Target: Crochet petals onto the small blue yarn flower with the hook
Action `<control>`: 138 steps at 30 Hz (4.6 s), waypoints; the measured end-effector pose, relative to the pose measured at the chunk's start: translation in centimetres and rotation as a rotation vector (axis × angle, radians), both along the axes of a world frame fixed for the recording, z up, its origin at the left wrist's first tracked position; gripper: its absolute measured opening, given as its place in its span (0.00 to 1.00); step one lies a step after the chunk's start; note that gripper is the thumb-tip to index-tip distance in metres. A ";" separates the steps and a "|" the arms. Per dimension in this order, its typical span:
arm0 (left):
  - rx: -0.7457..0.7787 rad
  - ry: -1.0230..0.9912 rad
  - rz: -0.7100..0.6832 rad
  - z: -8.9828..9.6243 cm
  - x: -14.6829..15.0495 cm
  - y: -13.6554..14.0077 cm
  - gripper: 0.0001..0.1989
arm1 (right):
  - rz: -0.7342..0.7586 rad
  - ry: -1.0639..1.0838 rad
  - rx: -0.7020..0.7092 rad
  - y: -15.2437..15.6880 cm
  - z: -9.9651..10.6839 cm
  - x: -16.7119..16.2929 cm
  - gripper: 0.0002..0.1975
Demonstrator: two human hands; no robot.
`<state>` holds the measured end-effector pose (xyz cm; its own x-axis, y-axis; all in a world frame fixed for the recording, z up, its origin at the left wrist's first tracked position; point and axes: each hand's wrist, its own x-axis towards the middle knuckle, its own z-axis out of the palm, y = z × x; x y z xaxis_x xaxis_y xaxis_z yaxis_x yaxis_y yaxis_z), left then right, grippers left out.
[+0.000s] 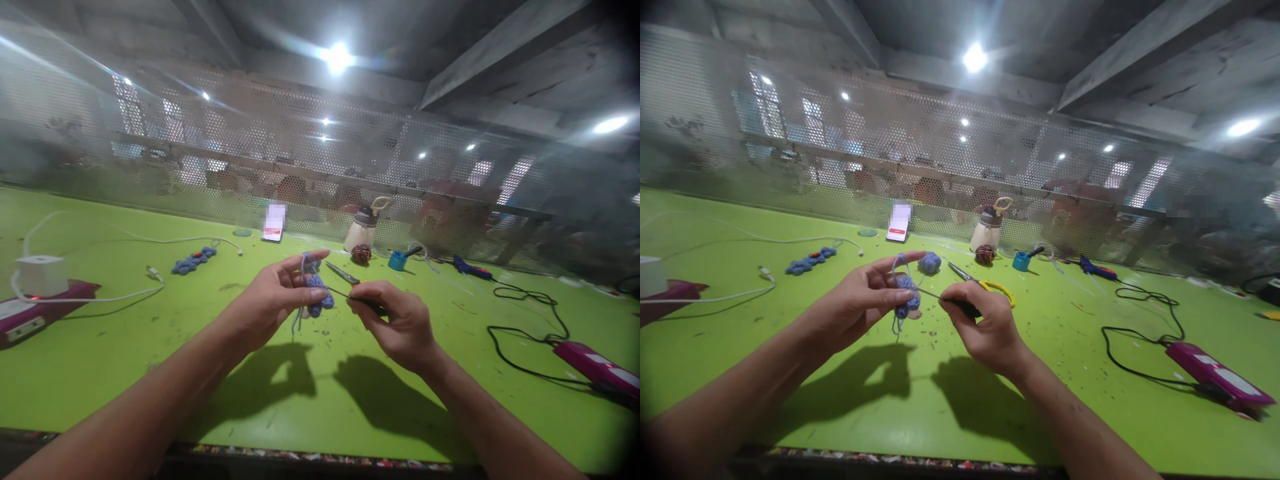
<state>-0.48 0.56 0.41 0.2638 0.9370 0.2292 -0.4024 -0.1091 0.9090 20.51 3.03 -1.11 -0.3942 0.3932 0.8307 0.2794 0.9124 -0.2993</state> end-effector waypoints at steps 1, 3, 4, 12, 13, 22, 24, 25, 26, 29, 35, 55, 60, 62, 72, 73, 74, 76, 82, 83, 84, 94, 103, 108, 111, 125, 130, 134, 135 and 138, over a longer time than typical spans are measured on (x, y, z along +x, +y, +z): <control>0.003 0.008 0.000 0.1 0.0 0.0 0.37 | -0.010 -0.016 0.035 0.0 0.1 0.0 0.06; 0.008 0.017 0.008 0.2 0.0 -0.1 0.36 | -0.018 -0.036 0.066 -0.1 0.3 0.1 0.06; 0.012 0.018 0.015 0.2 0.0 -0.1 0.36 | -0.019 -0.044 0.072 -0.1 0.4 0.1 0.05; 0.014 0.034 0.026 0.6 -0.2 -0.2 0.29 | -0.038 -0.121 0.097 0.1 1.0 0.8 0.04; 0.010 0.040 0.018 0.6 -0.3 -0.2 0.28 | -0.014 -0.120 0.059 0.1 1.1 0.9 0.04; 0.092 0.164 -0.044 -0.6 -0.1 0.4 0.17 | 0.352 0.164 -0.841 0.3 0.0 -0.1 0.07; 0.108 0.182 -0.034 -0.7 0.1 0.5 0.17 | 0.346 0.222 -0.893 0.3 -0.1 -0.5 0.08; 0.116 0.197 -0.026 -0.8 0.2 0.5 0.18 | 0.337 0.233 -0.914 0.3 -0.2 -0.7 0.09; 0.129 0.217 -0.019 -0.8 0.3 0.5 0.19 | 0.330 0.238 -0.940 0.3 -0.2 -0.8 0.09; 0.241 0.327 0.066 -0.8 0.8 0.1 0.20 | 0.321 0.266 -1.060 -0.1 -0.1 -1.3 0.12; 0.503 0.401 0.410 -1.1 2.3 -0.8 0.14 | 0.394 0.517 -1.205 -1.5 -0.4 -2.7 0.14; 0.011 -0.179 0.015 0.1 0.1 -0.7 0.10 | -0.051 0.019 -0.001 -1.3 0.2 -0.3 0.06; 0.064 -0.117 -0.008 -0.3 0.5 -0.2 0.06 | 0.254 0.190 -0.586 -1.4 -0.1 -0.7 0.03; 0.040 -0.095 -0.035 -0.6 0.7 0.0 0.09 | 0.297 0.241 -0.708 -1.3 -0.3 -1.0 0.05; 0.308 0.363 0.164 -0.8 1.3 -0.5 0.47 | 0.256 0.202 -1.034 -0.8 0.0 -1.5 0.12; 0.366 0.412 0.223 -0.9 1.4 -0.7 0.45 | 0.271 0.246 -1.091 -0.8 -0.1 -1.7 0.13; 0.412 0.436 0.281 -1.0 1.6 -0.8 0.43 | 0.287 0.300 -1.138 -0.8 -0.3 -2.0 0.14; 0.465 0.414 0.362 -1.1 1.8 -1.0 0.40 | 0.321 0.418 -1.187 -1.0 -0.7 -2.5 0.15; 0.176 0.080 0.223 -0.9 2.0 -0.5 0.45 | 0.359 0.550 -1.082 -1.8 -1.2 -3.1 0.13; 0.115 0.022 0.188 -0.7 1.9 -0.4 0.46 | 0.350 0.530 -1.047 -1.8 -1.2 -3.1 0.13; 0.070 -0.023 0.163 -0.6 1.8 -0.4 0.47 | 0.333 0.506 -1.009 -1.8 -1.3 -3.0 0.12; 0.008 -0.175 0.035 0.3 -0.2 -0.4 0.40 | 0.010 0.082 -0.200 -1.2 -1.0 -1.4 0.02; 0.038 0.127 -0.026 -0.3 0.4 0.0 0.27 | 0.312 0.232 -0.722 -1.7 -0.8 -1.6 0.05; 0.214 0.267 -0.004 -0.5 0.7 -0.1 0.46 | 0.283 0.268 -0.904 -1.2 -0.7 -1.9 0.09; 0.390 0.466 0.111 -0.9 1.0 -0.2 0.42 | 0.291 0.319 -1.064 -1.1 -0.7 -2.2 0.12; 0.041 -0.087 0.043 -0.6 1.4 -0.4 0.34 | 0.335 0.459 -0.869 -1.8 -1.4 -2.6 0.07; 0.020 -0.166 0.014 -0.2 0.6 -0.4 0.30 | 0.198 0.284 -0.638 -1.5 -1.3 -1.9 0.03; -0.012 -0.190 0.046 0.0 0.1 -0.2 0.28 | 0.062 0.163 -0.299 -1.2 -0.9 -1.1 0.02; -0.018 -0.184 0.065 0.0 0.0 -0.2 0.26 | 0.065 0.158 -0.298 -1.2 -0.9 -1.0 0.02; -0.004 -0.061 0.088 -0.3 0.1 0.1 0.22 | 0.213 0.206 -0.551 -1.1 -0.8 -1.1 0.02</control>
<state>-0.36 0.70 0.07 0.1662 0.9568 0.2387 -0.4462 -0.1429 0.8834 19.42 1.89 -1.95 -0.3646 0.7161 0.5952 -0.0050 0.6377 -0.7703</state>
